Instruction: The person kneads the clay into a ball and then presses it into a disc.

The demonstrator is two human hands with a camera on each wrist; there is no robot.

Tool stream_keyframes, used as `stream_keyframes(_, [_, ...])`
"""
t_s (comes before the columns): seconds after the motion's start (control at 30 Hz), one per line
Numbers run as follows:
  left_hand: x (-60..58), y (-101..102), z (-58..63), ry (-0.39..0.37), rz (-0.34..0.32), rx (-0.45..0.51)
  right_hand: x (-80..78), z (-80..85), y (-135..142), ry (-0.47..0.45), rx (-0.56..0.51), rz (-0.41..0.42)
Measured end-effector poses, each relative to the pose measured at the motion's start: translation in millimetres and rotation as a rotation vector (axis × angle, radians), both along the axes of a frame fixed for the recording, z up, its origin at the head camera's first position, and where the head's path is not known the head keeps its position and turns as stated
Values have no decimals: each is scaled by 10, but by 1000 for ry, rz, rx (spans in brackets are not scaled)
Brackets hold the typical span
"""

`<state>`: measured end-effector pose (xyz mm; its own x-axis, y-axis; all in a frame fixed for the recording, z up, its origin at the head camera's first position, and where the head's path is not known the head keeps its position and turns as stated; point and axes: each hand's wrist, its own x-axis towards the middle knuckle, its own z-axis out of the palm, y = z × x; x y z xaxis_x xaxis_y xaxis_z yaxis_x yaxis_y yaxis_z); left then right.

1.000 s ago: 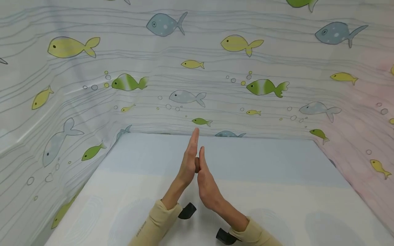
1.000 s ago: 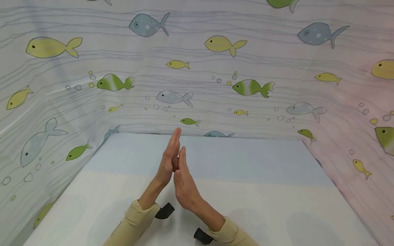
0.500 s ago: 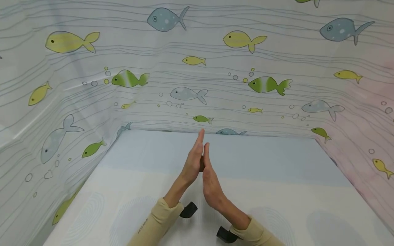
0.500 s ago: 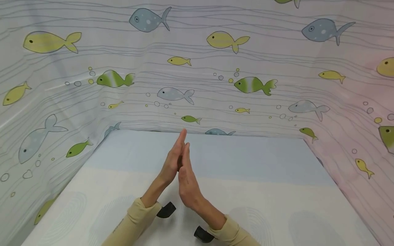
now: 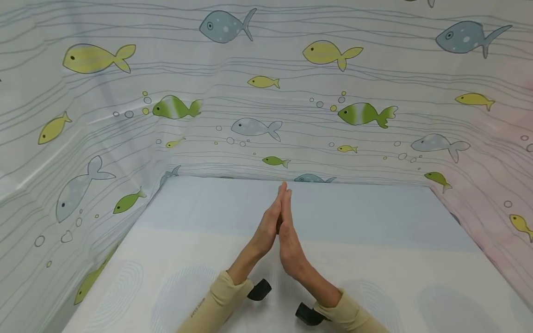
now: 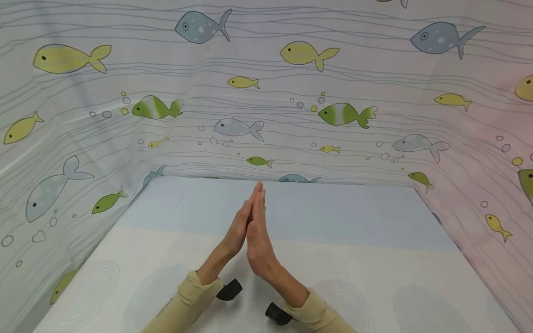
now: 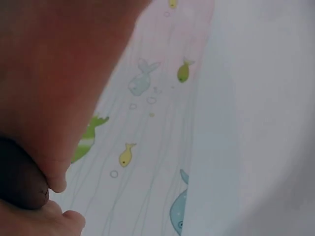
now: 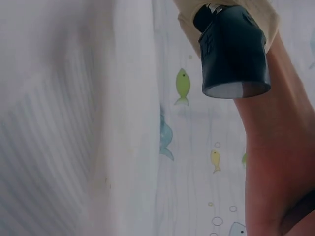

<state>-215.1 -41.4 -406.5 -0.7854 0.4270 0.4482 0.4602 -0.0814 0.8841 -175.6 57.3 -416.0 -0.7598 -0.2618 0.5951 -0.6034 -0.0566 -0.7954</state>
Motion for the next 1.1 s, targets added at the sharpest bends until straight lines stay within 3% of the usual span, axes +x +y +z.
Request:
stream_keyframes(0.17, [26,19,-14,2,-48,3,-53,7,43,-6,-7,-12])
stream_keyframes(0.4, [90,105,-14,-58,-77,-56,-137,22,169,-56,-13,-131])
stream_keyframes(0.63, [162,188,-27,-103,-114,-80,-262,32,250,-91,-64,-186])
stream_keyframes(1.1, [252,244,29,-80,-102,-111,-446,-30,377,-153,-83,-221])
